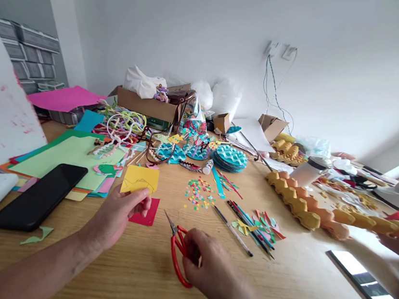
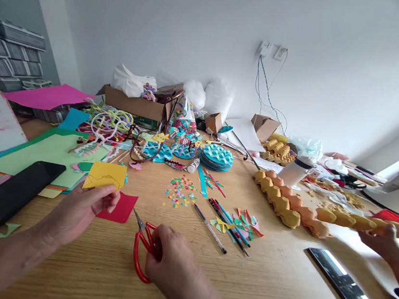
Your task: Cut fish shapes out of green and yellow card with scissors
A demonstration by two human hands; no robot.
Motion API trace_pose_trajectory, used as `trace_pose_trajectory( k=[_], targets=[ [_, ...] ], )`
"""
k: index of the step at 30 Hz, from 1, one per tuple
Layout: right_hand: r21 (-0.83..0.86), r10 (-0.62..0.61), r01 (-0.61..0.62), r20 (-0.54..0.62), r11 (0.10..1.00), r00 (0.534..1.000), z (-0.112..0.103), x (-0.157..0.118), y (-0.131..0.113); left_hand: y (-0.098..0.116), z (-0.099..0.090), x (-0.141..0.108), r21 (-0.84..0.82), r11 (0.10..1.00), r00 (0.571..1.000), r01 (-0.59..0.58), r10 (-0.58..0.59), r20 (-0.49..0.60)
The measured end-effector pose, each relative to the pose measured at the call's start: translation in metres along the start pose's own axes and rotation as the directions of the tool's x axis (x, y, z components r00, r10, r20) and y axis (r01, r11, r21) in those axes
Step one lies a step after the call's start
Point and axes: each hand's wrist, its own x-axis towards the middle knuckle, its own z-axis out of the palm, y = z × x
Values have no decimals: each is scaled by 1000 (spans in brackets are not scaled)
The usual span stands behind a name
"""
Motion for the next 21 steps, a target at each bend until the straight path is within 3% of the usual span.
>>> trace_pose_trajectory(
  k=[3,6,11,15,21],
  targets=[
    [326,-71,72,-16,943,997,-4,8,-12,3,8,1,-22,999,999,-41,41,-18],
    [506,-151,121,20,854,988,-6,16,-26,5,11,1,-54,995,996,-82,80,-37],
    [449,-210,190,-7,873,978,2,28,-35,1,6,2,-99,991,992,-84,74,-102],
    [383,-218,220,-49,897,975,12,34,-30,-4,0,2,-111,993,992,-50,36,-124],
    [414,-236,226,-28,882,971,20,35,-24,-3,0,0,-103,994,986,18,-35,-163]
  ],
)
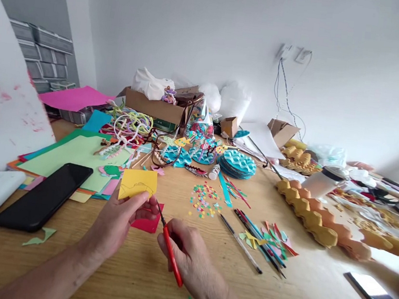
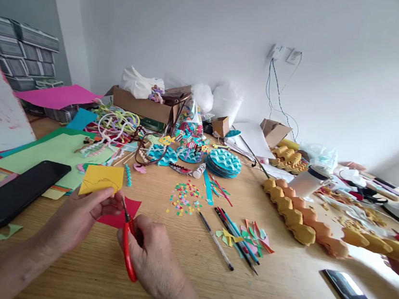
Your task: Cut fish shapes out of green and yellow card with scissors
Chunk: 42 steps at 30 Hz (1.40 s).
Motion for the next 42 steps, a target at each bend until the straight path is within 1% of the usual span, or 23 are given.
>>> trace_pose_trajectory(
  k=[9,14,19,28,33,42],
  targets=[
    [55,33,-36,46,998,998,-5,-2,-2,-1,3,-3,47,998,998,50,-51,21],
    [85,47,-52,60,995,997,-7,-2,-4,-1,3,-5,63,996,997,58,-62,54],
    [85,45,-51,68,995,997,-7,-3,-3,-3,2,-4,78,996,996,54,-60,71],
    [103,27,-35,72,994,997,-6,-4,2,-4,-1,-4,88,993,993,83,-90,78],
    [82,25,-31,73,996,997,-7,-5,3,-4,-1,-4,82,994,991,71,-80,110],
    [67,23,-29,80,997,997,-8,-5,3,-2,0,-3,91,993,991,77,-86,106]
  ],
)
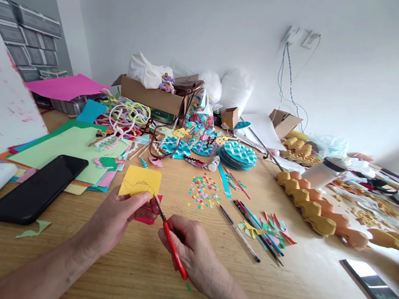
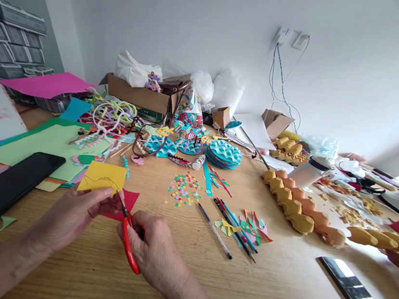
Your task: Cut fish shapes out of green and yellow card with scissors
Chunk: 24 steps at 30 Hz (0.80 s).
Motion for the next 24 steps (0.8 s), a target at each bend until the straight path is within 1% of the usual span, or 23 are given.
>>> trace_pose_trajectory(
  k=[6,18,24],
  targets=[
    [-18,-12,12,-4,1000,1000,0,1,1,-1,-1,2,3,1000,1000,6,-6,-12],
    [-86,-42,40,-22,996,999,-1,0,2,-2,-5,4,-3,1000,998,22,-22,63],
    [-118,-57,54,-27,992,998,-2,0,-1,-2,-6,4,-1,999,996,33,-33,81]
  ],
)
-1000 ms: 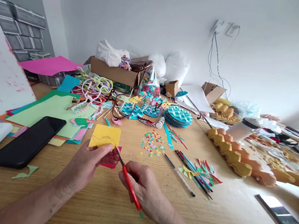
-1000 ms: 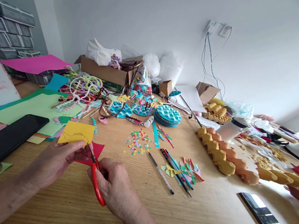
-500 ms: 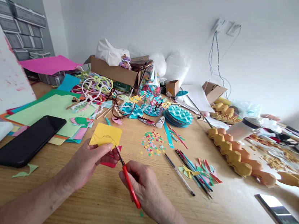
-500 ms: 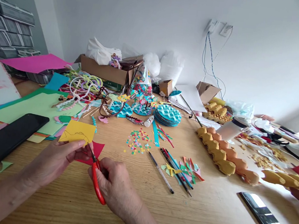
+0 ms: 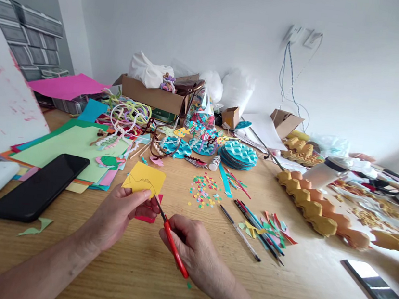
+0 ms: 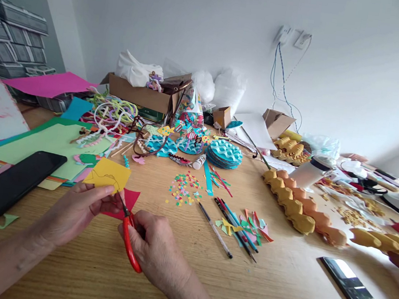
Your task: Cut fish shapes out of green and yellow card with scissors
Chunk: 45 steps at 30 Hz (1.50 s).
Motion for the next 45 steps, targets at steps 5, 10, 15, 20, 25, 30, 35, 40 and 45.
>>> trace_pose_trajectory(
  k=[5,10,15,20,25,30,35,40,45],
  targets=[
    [-16,-13,13,2,1000,1000,1,0,1,0,-1,0,-12,1000,1000,-10,10,4],
    [-59,-25,25,-10,998,1000,1,-1,2,-3,-2,1,-24,1000,1000,-12,12,18],
    [-77,-28,28,-8,997,1000,-3,-1,3,0,-6,3,-60,997,998,-50,52,38],
    [-101,-52,54,22,993,998,-9,-1,5,13,-16,13,-145,984,994,-106,110,20],
    [-67,-28,29,20,997,999,-12,1,7,19,-22,18,-34,995,995,-97,97,-1],
    [117,29,-29,2,993,1000,-11,3,7,17,-22,14,51,997,997,-58,55,61],
    [340,86,-97,46,935,995,-9,3,12,15,-20,10,98,995,992,16,-28,122],
    [438,120,-156,108,885,987,-9,3,14,19,-24,8,194,977,959,93,-141,247],
    [420,128,-168,121,892,984,-9,3,14,18,-27,10,256,964,923,70,-160,349]
  ],
)
